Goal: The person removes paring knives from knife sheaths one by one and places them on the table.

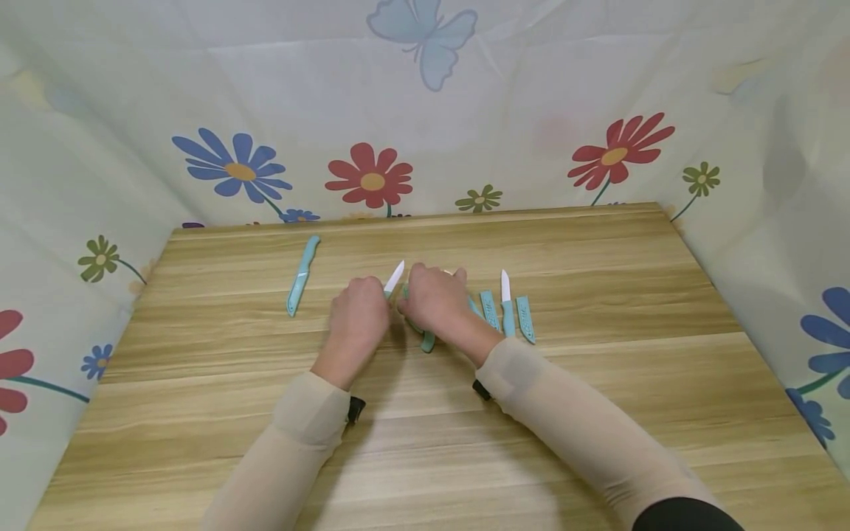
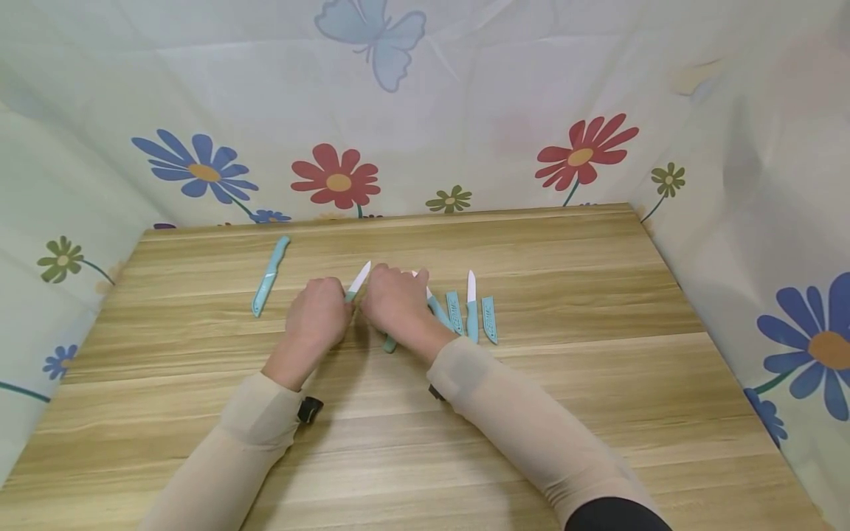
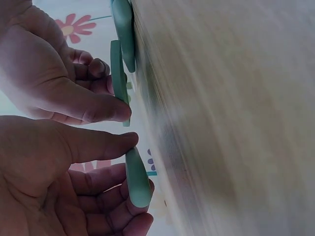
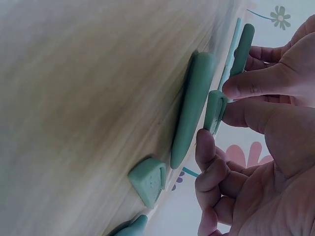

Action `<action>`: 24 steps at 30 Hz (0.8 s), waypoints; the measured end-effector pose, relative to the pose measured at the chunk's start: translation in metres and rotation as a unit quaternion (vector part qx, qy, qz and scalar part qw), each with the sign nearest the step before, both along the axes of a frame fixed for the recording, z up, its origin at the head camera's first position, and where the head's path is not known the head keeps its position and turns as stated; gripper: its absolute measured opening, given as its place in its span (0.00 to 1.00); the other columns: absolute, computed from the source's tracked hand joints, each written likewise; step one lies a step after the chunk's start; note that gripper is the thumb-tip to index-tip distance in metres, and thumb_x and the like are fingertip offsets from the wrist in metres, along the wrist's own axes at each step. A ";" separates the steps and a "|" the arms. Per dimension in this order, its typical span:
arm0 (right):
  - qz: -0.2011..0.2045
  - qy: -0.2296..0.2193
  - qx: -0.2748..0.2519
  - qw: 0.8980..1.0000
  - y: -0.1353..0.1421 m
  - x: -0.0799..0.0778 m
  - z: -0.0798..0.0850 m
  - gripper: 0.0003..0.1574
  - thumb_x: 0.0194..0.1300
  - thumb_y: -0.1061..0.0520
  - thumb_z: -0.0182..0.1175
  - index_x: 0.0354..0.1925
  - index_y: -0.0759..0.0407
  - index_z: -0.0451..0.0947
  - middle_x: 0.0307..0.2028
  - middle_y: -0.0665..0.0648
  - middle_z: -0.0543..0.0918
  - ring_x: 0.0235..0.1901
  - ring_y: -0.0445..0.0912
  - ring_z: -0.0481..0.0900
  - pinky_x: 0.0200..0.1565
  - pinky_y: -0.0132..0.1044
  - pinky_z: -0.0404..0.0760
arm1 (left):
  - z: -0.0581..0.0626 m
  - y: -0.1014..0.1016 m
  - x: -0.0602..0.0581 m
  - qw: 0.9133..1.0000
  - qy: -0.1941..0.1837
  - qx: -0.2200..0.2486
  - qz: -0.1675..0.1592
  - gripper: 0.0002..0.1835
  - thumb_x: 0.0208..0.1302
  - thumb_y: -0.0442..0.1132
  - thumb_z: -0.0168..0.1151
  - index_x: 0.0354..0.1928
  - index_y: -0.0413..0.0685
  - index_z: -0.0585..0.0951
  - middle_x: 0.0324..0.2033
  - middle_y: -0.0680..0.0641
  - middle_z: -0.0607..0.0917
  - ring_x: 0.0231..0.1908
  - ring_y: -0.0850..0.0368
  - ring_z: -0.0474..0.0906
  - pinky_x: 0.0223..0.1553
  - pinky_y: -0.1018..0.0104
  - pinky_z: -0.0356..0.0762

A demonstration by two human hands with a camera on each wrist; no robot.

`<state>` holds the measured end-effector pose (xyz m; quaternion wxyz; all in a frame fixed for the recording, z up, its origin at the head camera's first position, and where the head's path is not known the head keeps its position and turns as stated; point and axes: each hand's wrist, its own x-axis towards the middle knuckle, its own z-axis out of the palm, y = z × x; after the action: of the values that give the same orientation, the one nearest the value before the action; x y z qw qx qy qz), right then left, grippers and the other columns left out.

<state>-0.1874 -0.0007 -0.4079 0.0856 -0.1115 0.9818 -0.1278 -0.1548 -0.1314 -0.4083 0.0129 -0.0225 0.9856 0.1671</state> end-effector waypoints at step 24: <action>0.002 0.027 0.027 0.999 -0.005 0.001 -0.006 0.13 0.68 0.46 0.68 0.38 0.50 0.77 0.28 0.52 0.83 0.32 0.50 0.80 0.49 0.53 0.66 | -0.001 0.007 0.000 1.000 0.021 -0.001 -0.015 0.06 0.70 0.33 0.65 0.39 0.38 0.78 0.33 0.33 0.86 0.34 0.36 0.87 0.36 0.40 0.85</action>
<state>-0.1868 -0.0056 -0.4141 0.0626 -0.1142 0.9866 -0.0985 -0.1548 -0.1240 -0.4096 -0.0055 -0.0042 0.9861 0.1661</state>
